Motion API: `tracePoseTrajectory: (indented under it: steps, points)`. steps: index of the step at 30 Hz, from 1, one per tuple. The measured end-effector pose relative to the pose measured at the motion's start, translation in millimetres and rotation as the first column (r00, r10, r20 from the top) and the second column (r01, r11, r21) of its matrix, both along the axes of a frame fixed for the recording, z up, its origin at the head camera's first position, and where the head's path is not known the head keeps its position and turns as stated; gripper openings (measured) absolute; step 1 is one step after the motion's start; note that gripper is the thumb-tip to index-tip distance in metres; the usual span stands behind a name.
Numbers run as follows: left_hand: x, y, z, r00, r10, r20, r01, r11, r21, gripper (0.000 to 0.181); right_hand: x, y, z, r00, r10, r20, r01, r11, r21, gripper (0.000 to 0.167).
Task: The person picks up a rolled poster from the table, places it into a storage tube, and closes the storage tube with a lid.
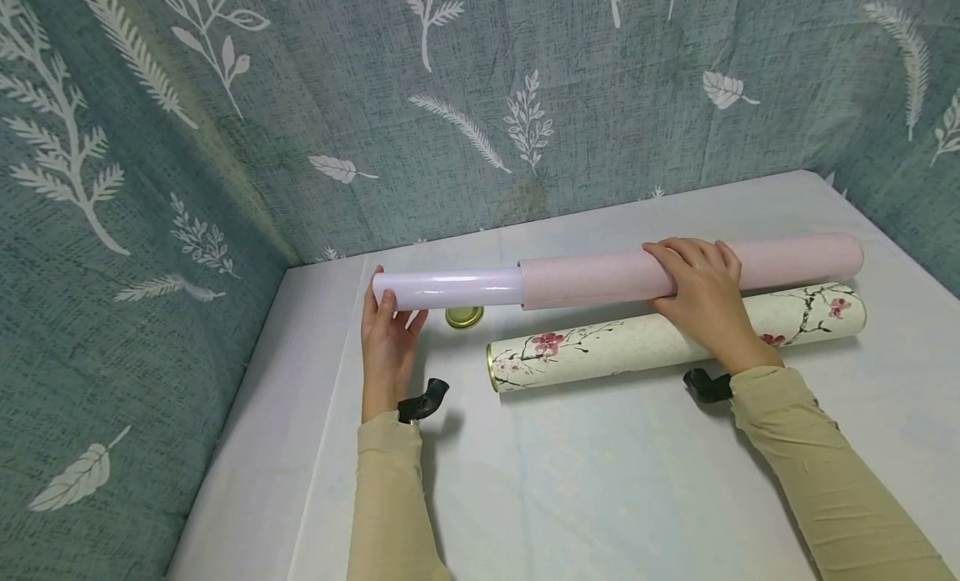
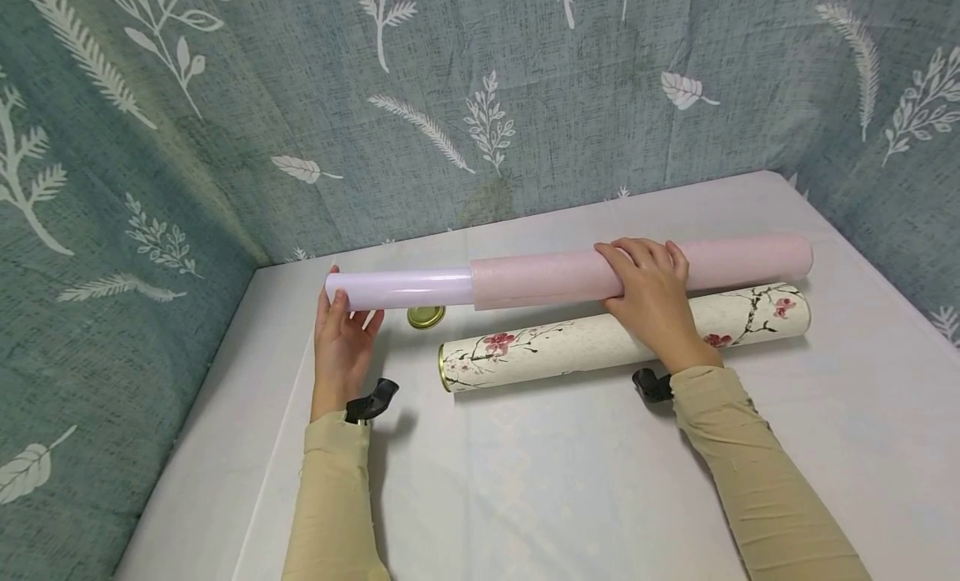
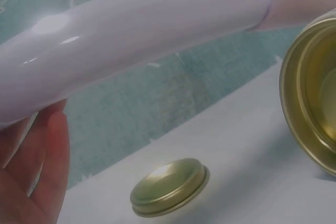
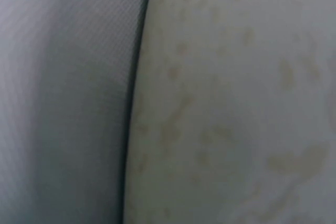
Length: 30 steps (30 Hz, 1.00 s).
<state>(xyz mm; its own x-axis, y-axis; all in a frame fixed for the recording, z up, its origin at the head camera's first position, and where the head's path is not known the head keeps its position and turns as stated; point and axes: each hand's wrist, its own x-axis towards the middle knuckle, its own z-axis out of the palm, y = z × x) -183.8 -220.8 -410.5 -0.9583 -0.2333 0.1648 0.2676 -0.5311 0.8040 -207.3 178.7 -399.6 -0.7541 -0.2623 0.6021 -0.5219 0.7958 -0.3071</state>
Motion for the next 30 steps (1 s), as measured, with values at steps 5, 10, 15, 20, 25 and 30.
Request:
tracePoseTrajectory:
  steps: [5,10,15,20,25,30]
  points:
    - [-0.1,0.9,0.2,1.0,-0.016,0.013,0.016,1.0,-0.016,0.046,-0.1,0.3,-0.5,1.0,0.005,-0.003,-0.005,1.0,-0.001,0.067]
    - [0.2,2.3,0.2,1.0,-0.023,0.007,0.023,1.0,-0.016,0.045,0.0,0.5,-0.8,1.0,0.012,-0.007,-0.012,1.0,-0.002,0.068]
    - [-0.6,3.1,-1.1,1.0,-0.009,0.005,0.009,1.0,0.013,0.043,-0.2,0.4,-0.8,1.0,0.013,-0.007,-0.013,1.0,-0.002,0.068]
    - [-1.1,2.2,-2.4,1.0,-0.009,0.009,0.009,1.0,0.019,0.042,-0.3,0.1,-0.8,1.0,0.01,-0.002,-0.01,1.0,0.0,0.069]
    - [-0.1,1.3,-2.3,0.998,-0.059,0.017,0.06,0.998,-0.036,0.042,0.1,-0.3,-0.3,1.0,0.009,0.004,-0.009,1.0,0.0,0.069]
    - [0.3,1.8,-1.7,0.997,-0.078,0.026,0.079,0.995,-0.064,0.043,0.7,-0.2,0.4,1.0,0.008,0.012,-0.008,1.0,0.002,0.068]
